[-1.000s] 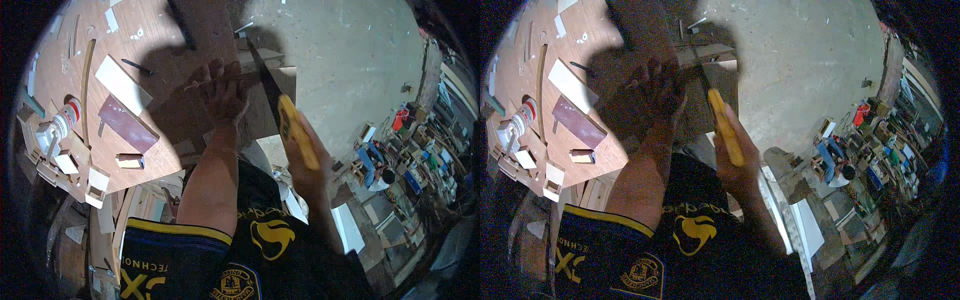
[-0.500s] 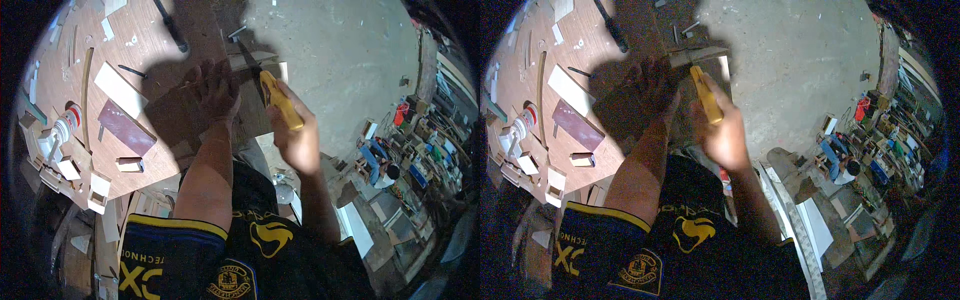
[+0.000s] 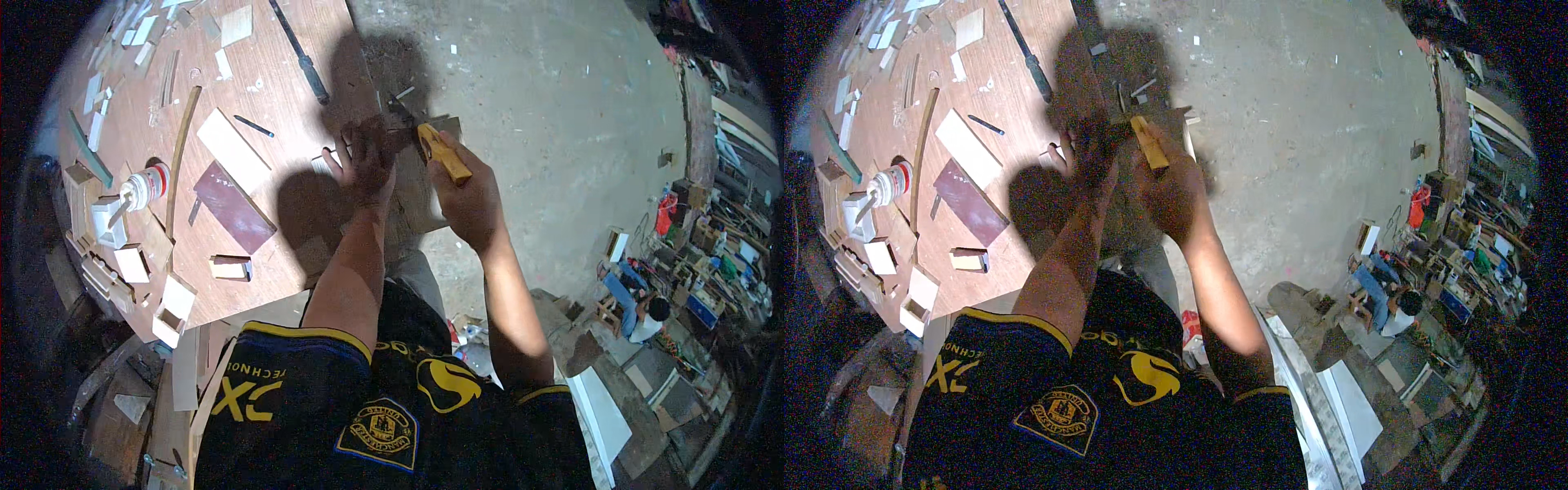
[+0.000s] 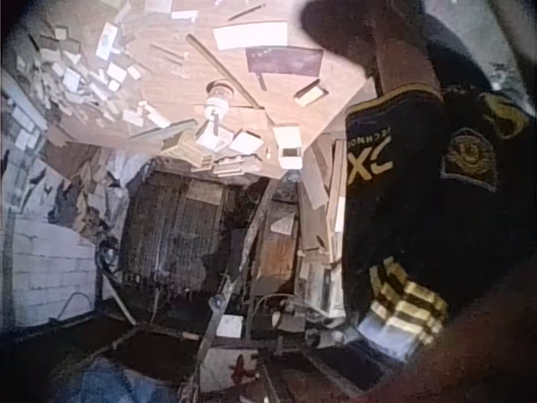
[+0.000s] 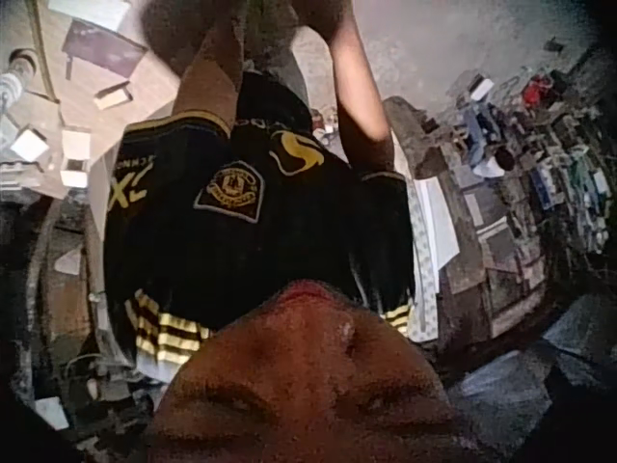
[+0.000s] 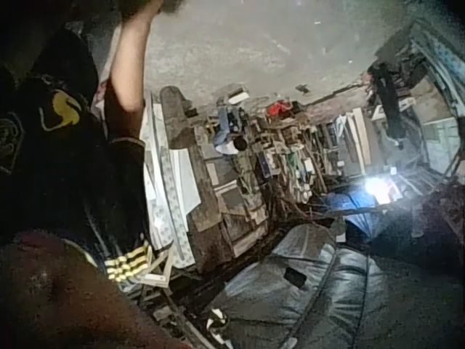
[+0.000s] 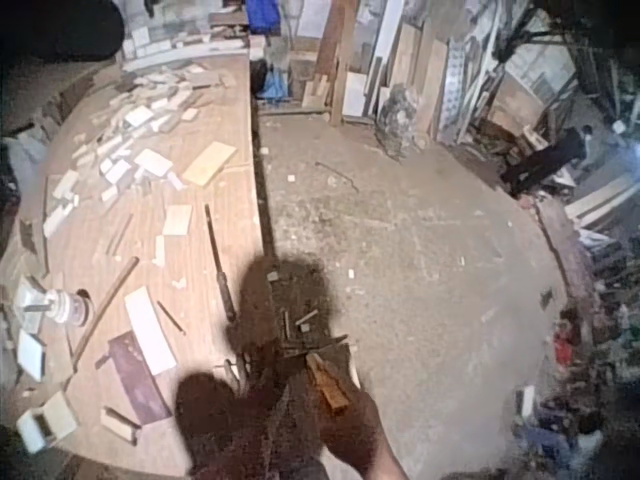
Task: The person is sawing a piece of wood into two pieces and then sanding the edges of the wood.
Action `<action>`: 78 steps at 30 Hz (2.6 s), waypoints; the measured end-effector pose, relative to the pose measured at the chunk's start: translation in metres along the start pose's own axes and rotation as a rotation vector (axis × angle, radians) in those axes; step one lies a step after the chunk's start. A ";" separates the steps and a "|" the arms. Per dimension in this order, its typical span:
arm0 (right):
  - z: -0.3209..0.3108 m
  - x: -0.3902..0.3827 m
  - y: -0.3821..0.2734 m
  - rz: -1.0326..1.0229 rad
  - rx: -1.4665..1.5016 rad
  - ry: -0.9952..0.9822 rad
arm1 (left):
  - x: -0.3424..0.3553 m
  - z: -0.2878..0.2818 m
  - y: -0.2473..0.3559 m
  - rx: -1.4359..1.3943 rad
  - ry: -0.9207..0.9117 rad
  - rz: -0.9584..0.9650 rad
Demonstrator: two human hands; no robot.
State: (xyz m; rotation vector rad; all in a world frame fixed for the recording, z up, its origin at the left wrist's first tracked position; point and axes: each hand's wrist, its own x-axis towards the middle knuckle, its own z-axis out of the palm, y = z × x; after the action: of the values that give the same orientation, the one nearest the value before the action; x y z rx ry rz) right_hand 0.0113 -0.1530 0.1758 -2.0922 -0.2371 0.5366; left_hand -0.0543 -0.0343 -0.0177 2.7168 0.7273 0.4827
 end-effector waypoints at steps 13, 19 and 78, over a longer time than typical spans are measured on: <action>-0.006 0.005 -0.009 -0.108 -0.148 -0.113 | -0.003 0.001 0.005 0.041 -0.004 -0.064; 0.001 -0.003 -0.001 -0.072 -0.137 -0.067 | 0.031 -0.051 0.014 -0.059 -0.666 -0.287; 0.020 -0.039 0.007 -0.069 -0.028 0.096 | -0.048 0.012 -0.030 -1.454 -0.615 -0.190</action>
State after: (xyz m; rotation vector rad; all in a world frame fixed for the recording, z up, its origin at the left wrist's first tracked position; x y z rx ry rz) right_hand -0.0328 -0.1563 0.1711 -2.1220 -0.2614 0.3921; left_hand -0.1017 -0.0364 -0.0504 1.2672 0.2321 0.0201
